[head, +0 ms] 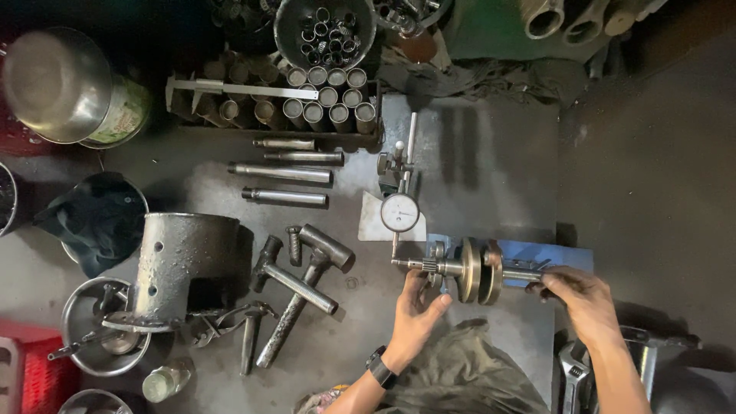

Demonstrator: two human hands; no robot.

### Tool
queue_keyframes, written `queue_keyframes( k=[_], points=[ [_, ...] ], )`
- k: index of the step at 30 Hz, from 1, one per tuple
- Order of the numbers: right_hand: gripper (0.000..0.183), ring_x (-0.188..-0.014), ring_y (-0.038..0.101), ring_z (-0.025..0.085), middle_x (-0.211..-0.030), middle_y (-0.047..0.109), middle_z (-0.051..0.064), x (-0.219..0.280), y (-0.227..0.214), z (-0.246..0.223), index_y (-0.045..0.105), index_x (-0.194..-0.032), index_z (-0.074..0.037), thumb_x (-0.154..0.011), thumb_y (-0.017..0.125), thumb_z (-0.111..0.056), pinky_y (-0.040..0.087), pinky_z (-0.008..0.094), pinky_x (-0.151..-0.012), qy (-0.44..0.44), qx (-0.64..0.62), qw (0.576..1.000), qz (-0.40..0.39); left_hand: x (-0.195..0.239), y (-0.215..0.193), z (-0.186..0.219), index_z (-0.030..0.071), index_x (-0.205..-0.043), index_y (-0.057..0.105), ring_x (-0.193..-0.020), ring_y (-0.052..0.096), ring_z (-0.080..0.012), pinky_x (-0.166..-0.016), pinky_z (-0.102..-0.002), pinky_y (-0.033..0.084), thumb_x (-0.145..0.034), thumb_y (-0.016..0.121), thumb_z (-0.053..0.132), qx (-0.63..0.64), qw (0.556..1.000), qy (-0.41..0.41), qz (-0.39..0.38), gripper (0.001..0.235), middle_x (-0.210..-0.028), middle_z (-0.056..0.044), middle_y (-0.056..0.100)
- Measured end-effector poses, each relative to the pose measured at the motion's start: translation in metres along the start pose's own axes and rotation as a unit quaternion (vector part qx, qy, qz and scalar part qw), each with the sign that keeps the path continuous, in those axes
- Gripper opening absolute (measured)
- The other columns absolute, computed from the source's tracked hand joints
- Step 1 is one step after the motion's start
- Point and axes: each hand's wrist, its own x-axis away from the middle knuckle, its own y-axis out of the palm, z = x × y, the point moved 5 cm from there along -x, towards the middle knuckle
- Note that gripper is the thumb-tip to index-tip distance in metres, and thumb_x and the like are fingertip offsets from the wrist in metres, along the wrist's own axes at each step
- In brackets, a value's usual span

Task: The person places a crankshaft on a blue pad beside a dial indicator mounted on a stand, rotates the crankshaft by hand to measure runout against the gauge, and repositions it repeatedly. They then use a hammer to drive a piston pin into the crankshaft and resume rotating and checking it on the gauge.

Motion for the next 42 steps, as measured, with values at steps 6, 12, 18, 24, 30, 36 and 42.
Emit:
queue_keyframes(
  k=[6,12,18,24,30,36,42],
  points=[
    [0.028,-0.078,0.069,0.023,-0.09,0.075,0.016,0.0,-0.002,0.001,0.074,-0.111,0.005,-0.085,0.075,-0.003,0.056,0.037,-0.082,0.016,-0.023,1.0,-0.006,0.001,0.0,0.003,-0.005,-0.15,0.041,-0.145,0.043,-0.0226,-0.122,-0.037,0.031,-0.093,0.074,0.018,-0.015,1.0,0.01,-0.004,0.07,-0.15,-0.011,0.046],
    [0.032,-0.086,0.07,0.022,-0.094,0.077,0.013,0.001,0.0,-0.001,0.074,-0.115,0.0,-0.084,0.073,-0.004,0.056,0.038,-0.089,0.004,0.002,1.0,-0.03,0.0,0.001,0.004,-0.003,-0.149,0.041,-0.14,0.045,-0.0228,-0.119,-0.037,0.034,-0.091,0.075,0.019,-0.007,1.0,-0.008,0.003,0.071,-0.145,-0.01,0.049],
    [0.03,-0.091,0.067,0.022,-0.103,0.075,0.011,0.004,0.006,-0.003,0.073,-0.117,-0.001,-0.097,0.063,-0.02,0.053,0.046,-0.087,0.024,-0.054,0.998,-0.021,-0.001,-0.002,-0.002,-0.005,-0.148,0.044,-0.141,0.045,-0.0227,-0.12,-0.037,0.034,-0.092,0.076,0.02,-0.026,1.0,0.015,0.004,0.069,-0.147,-0.008,0.046],
    [0.029,-0.099,0.068,0.023,-0.106,0.076,0.012,0.003,0.002,-0.016,0.075,-0.115,-0.001,-0.103,0.065,-0.025,0.048,0.041,-0.1,0.017,0.06,0.997,0.035,-0.001,0.0,0.003,-0.001,-0.148,0.041,-0.138,0.048,-0.021,-0.119,-0.037,0.036,-0.09,0.076,0.022,-0.008,1.0,-0.023,0.002,0.071,-0.144,-0.008,0.053],
    [0.034,-0.101,0.071,0.03,-0.112,0.079,0.012,0.018,0.031,-0.118,0.075,-0.127,-0.015,-0.099,0.061,-0.028,0.054,0.047,-0.09,-0.058,0.245,0.968,0.012,-0.001,-0.006,-0.003,-0.001,-0.146,0.047,-0.122,0.052,-0.0151,-0.107,-0.032,0.041,-0.092,0.075,0.02,-0.031,0.999,-0.004,0.022,0.064,-0.134,-0.004,0.056],
    [0.054,-0.119,0.066,0.038,-0.12,0.072,0.022,0.027,0.074,-0.162,0.053,-0.149,-0.022,-0.101,0.048,-0.046,0.051,0.047,-0.098,-0.026,0.436,0.894,-0.106,-0.003,-0.015,-0.005,-0.003,-0.122,0.072,-0.091,0.054,-0.0104,-0.08,-0.027,0.045,-0.094,0.076,0.016,-0.021,0.985,0.014,0.168,0.035,-0.108,-0.004,0.063],
    [0.069,-0.115,0.066,0.037,-0.128,0.074,0.019,0.084,0.042,-0.163,0.041,-0.162,-0.024,-0.101,0.042,-0.057,0.05,0.047,-0.101,-0.007,0.431,0.889,-0.156,0.031,0.018,0.053,-0.005,-0.112,0.074,-0.094,0.057,-0.0085,-0.082,-0.025,0.046,-0.094,0.072,0.008,0.005,0.98,0.078,0.182,0.022,-0.106,0.0,0.066]
  ],
)
